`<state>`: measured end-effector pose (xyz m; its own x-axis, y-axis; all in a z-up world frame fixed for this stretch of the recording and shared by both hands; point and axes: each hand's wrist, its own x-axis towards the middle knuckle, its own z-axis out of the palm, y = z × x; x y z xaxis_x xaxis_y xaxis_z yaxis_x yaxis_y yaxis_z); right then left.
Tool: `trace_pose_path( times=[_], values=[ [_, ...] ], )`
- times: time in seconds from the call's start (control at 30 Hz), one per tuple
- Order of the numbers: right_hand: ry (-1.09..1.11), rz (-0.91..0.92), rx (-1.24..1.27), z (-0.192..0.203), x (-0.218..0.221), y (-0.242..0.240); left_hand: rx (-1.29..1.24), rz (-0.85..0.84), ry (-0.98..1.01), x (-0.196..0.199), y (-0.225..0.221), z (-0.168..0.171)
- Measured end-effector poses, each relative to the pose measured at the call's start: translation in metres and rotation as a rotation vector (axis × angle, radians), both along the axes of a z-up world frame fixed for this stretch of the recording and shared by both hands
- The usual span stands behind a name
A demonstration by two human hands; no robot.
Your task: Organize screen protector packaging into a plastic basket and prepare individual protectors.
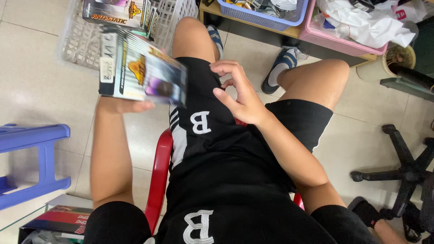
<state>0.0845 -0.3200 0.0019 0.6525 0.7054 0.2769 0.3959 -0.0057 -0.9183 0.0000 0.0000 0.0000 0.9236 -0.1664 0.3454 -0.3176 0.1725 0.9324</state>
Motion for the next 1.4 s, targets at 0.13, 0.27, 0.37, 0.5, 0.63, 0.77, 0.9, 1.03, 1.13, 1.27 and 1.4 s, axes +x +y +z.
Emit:
trace_pose_path(
  times=[0.13, 0.27, 0.37, 0.5, 0.63, 0.77, 0.9, 1.03, 1.13, 1.27, 1.4],
  values=[
    [-0.032, 0.022, 0.026, 0.010, -0.023, -0.027, -0.206, -0.308, 0.013, -0.008, -0.071, 0.002],
    [-0.034, 0.005, 0.091, 0.015, -0.048, -0.051, 0.302, -0.281, 0.018, -0.027, -0.131, 0.035],
    [0.078, -0.003, 0.124, 0.008, -0.074, -0.073, 0.641, -0.049, -0.156, -0.050, -0.164, 0.040],
    [0.315, -0.042, 0.207, -0.002, -0.097, -0.101, 0.751, 0.205, -0.392, -0.073, -0.196, 0.031],
    [0.324, -0.064, 0.178, -0.036, -0.109, -0.126, 0.795, 0.273, -0.333, -0.085, -0.206, 0.012],
    [0.253, -0.053, 0.073, -0.016, -0.111, -0.129, 0.906, 0.297, -0.316, -0.088, -0.215, 0.010],
    [0.121, -0.059, -0.071, 0.000, -0.109, -0.130, 0.977, 0.289, -0.360, -0.086, -0.219, 0.009],
    [0.147, -0.059, -0.072, -0.002, -0.111, -0.136, 0.910, 0.244, -0.358, -0.084, -0.215, 0.002],
    [0.123, -0.051, -0.001, -0.001, -0.118, -0.144, 0.797, 0.217, -0.370, -0.087, -0.207, -0.002],
    [0.050, -0.123, -0.004, 0.007, -0.131, -0.143, 0.683, 0.148, -0.433, -0.085, -0.196, -0.010],
    [-0.004, -0.123, -0.117, 0.022, -0.142, -0.130, 0.673, 0.115, -0.409, -0.084, -0.194, -0.012]
  ],
)
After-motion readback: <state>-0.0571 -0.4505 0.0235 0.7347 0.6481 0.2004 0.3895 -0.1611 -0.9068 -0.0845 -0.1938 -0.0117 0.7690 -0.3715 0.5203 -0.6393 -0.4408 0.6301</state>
